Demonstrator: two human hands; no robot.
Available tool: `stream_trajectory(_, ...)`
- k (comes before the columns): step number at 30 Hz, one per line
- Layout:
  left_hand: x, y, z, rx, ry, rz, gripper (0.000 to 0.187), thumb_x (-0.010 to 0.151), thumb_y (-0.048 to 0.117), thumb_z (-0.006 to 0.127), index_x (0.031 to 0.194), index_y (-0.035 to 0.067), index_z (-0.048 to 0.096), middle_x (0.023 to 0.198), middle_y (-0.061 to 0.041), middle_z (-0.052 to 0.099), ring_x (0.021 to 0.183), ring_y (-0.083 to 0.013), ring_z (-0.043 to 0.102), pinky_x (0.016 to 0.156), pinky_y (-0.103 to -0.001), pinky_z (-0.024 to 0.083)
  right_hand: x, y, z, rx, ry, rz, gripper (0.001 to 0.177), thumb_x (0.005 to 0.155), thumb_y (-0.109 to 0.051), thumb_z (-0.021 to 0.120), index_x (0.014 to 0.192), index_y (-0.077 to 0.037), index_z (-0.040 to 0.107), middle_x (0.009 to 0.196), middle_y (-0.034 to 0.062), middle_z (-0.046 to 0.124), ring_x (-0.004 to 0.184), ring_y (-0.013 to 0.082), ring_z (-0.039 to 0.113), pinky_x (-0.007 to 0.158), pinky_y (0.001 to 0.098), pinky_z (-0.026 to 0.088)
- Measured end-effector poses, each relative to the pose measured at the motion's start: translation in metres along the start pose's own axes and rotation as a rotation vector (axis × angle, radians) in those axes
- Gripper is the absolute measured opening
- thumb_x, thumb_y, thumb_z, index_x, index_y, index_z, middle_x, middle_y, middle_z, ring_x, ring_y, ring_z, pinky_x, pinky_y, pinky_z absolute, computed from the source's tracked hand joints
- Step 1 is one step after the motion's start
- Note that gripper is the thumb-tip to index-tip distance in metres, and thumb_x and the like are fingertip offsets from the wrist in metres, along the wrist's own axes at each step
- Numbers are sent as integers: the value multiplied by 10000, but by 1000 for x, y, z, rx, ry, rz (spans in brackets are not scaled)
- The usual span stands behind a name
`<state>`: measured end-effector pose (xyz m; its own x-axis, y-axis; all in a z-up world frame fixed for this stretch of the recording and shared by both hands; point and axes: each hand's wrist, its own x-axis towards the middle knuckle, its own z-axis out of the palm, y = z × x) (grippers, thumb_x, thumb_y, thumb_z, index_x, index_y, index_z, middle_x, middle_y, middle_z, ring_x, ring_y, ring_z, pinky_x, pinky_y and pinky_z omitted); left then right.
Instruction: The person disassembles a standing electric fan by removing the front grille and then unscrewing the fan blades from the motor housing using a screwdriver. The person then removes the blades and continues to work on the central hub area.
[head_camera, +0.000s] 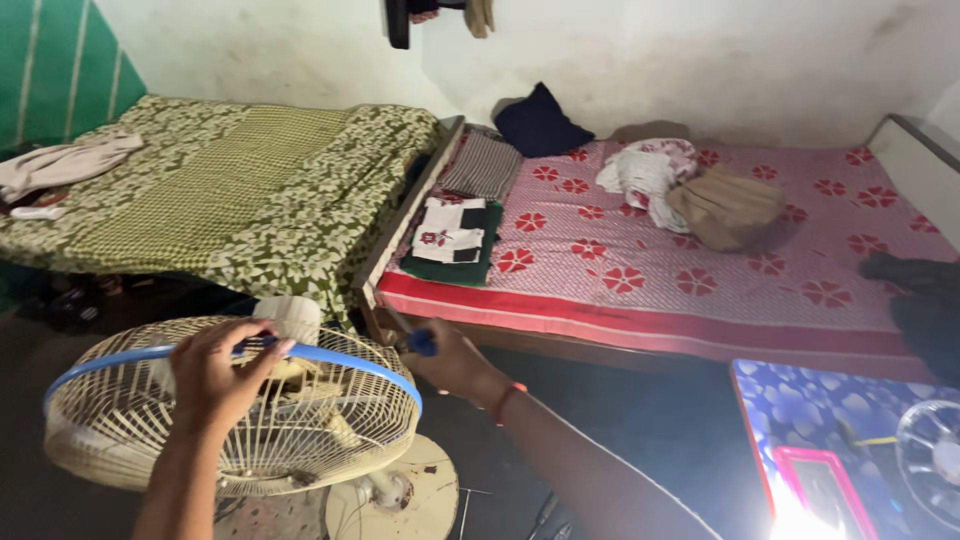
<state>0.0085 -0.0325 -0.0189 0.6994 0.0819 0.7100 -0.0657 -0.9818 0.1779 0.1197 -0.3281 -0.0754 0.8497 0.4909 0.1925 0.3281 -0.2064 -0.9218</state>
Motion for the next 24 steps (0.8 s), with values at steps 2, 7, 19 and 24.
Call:
stream_trajectory(2,3,6,3,-51,-35,-64,318,778,402,852,927,125,810,1006,-46,808,861,-221,749,939,-452,525,10,-30,19,-90,-46,-137,618,719,-357,893,1185,-50,626,1007,97,705,917,188,673,828,343,557)
stream_trajectory(7,4,26,6,-289,-104,-239,320,785,319,841,1035,128,782,1040,-45,781,915,-230,749,912,-412,567,20,-77,60,-84,-77,-241,671,656,-356,914,1180,-40,639,1032,108,733,943,187,707,842,356,570)
stream_trajectory(19,11,25,-30,35,-308,-82,874,711,510,872,1445,175,534,1545,-103,469,1386,-310,411,1161,-497,266,27,-83,61,-188,43,-126,598,666,-299,904,1144,-40,652,1013,93,733,907,170,709,821,333,573)
stream_trajectory(24,21,5,-18,18,-294,19,528,788,485,799,1226,205,710,1361,-105,658,1203,-318,599,1065,-520,397,27,-87,57,-299,115,-34,462,733,-336,876,1072,-70,710,951,91,745,869,198,714,799,351,558)
